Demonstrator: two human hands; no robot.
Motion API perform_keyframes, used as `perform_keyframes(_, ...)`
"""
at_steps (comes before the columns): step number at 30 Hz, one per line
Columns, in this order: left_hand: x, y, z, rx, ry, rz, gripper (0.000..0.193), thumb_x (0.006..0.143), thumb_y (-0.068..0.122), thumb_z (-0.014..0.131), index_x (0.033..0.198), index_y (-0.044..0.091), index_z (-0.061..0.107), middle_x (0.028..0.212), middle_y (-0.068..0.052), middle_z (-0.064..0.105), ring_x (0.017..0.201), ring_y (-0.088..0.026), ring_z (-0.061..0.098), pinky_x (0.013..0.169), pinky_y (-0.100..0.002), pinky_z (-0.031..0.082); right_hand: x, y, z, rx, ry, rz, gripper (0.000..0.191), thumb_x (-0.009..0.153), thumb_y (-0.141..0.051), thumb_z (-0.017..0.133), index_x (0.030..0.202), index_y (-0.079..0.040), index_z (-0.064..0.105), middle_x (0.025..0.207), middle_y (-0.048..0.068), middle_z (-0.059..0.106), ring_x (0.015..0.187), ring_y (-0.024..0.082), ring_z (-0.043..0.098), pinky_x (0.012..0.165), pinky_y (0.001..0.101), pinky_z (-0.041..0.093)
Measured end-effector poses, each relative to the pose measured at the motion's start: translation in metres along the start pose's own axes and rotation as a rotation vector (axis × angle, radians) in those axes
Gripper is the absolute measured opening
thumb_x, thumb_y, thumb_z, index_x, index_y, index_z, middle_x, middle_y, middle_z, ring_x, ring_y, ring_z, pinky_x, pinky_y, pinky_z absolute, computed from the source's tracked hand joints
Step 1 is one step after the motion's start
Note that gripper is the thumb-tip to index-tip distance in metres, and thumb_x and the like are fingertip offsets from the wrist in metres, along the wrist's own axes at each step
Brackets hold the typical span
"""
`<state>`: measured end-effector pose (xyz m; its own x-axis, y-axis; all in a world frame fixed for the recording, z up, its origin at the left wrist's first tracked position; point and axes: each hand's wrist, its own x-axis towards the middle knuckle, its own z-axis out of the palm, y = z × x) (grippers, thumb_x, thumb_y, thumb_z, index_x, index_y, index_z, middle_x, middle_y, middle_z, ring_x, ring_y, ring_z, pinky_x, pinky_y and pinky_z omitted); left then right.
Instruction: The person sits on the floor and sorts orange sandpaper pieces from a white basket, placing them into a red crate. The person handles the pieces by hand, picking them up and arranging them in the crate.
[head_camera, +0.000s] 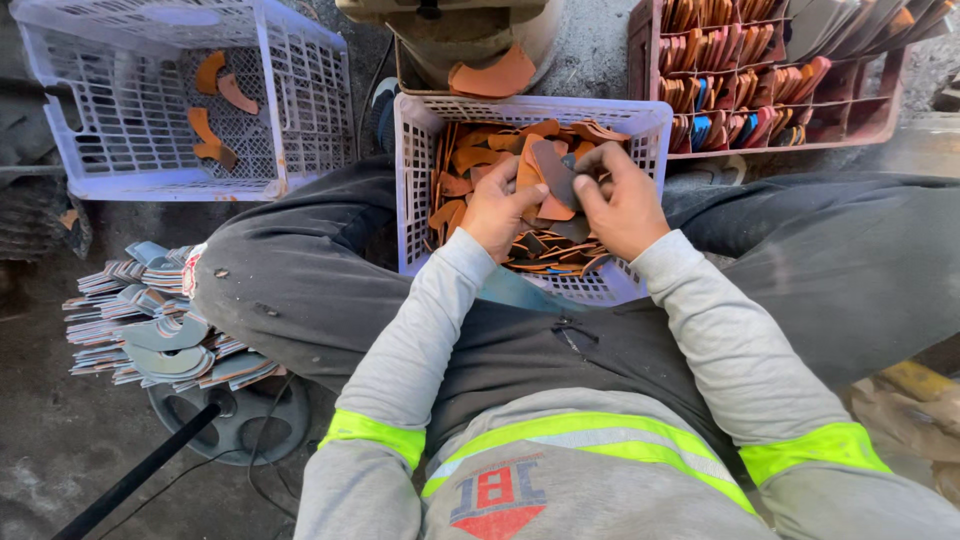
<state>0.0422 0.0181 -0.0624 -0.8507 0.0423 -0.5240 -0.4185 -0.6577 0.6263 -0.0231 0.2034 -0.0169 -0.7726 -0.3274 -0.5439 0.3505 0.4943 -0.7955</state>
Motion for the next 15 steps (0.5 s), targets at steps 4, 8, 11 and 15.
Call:
perform_keyframes(4, 0.008, -0.006, -0.015, 0.102, 0.054, 0.037, 0.046, 0.092, 0.002, 0.066, 0.137, -0.002, 0.056, 0.113, -0.011, 0.071, 0.095, -0.018, 0.071, 0.083, -0.032, 0.060, 0.005, -0.007, -0.005, -0.388, 0.010, -0.670, 0.045, 0.087, -0.024, 0.081, 0.114, 0.004, 0.057, 0.104, 0.022, 0.064, 0.092, 0.035, 0.067, 0.075, 0.0404, 0.054)
perform_keyframes(8, 0.024, -0.019, -0.027, 0.371, 0.098, 0.114, 0.038, 0.095, 0.005, 0.067, 0.131, -0.005, 0.062, 0.111, -0.011, 0.073, 0.094, -0.017, 0.070, 0.083, -0.031, 0.059, 0.020, -0.001, -0.006, -0.465, -0.034, -0.567, 0.041, 0.084, -0.024, 0.081, 0.108, 0.003, 0.061, 0.098, 0.022, 0.069, 0.091, 0.039, 0.070, 0.080, 0.0435, 0.055)
perform_keyframes(11, 0.037, -0.020, -0.034, 0.518, 0.162, 0.074, 0.035, 0.105, 0.017, 0.062, 0.128, -0.008, 0.068, 0.107, -0.014, 0.072, 0.090, -0.017, 0.065, 0.079, -0.030, 0.056, 0.036, 0.007, -0.010, -0.423, -0.098, -0.317, 0.040, 0.084, -0.028, 0.079, 0.107, 0.002, 0.065, 0.096, 0.019, 0.072, 0.089, 0.032, 0.073, 0.082, 0.0394, 0.057)
perform_keyframes(15, 0.039, -0.004, -0.037, 0.153, 0.179, -0.026, 0.039, 0.104, 0.023, 0.056, 0.132, -0.004, 0.062, 0.119, -0.011, 0.073, 0.104, -0.019, 0.071, 0.090, -0.030, 0.057, 0.055, 0.007, -0.019, -0.246, -0.096, -0.195, 0.038, 0.086, -0.026, 0.078, 0.109, 0.003, 0.067, 0.098, 0.013, 0.075, 0.089, 0.024, 0.074, 0.083, 0.0350, 0.058)
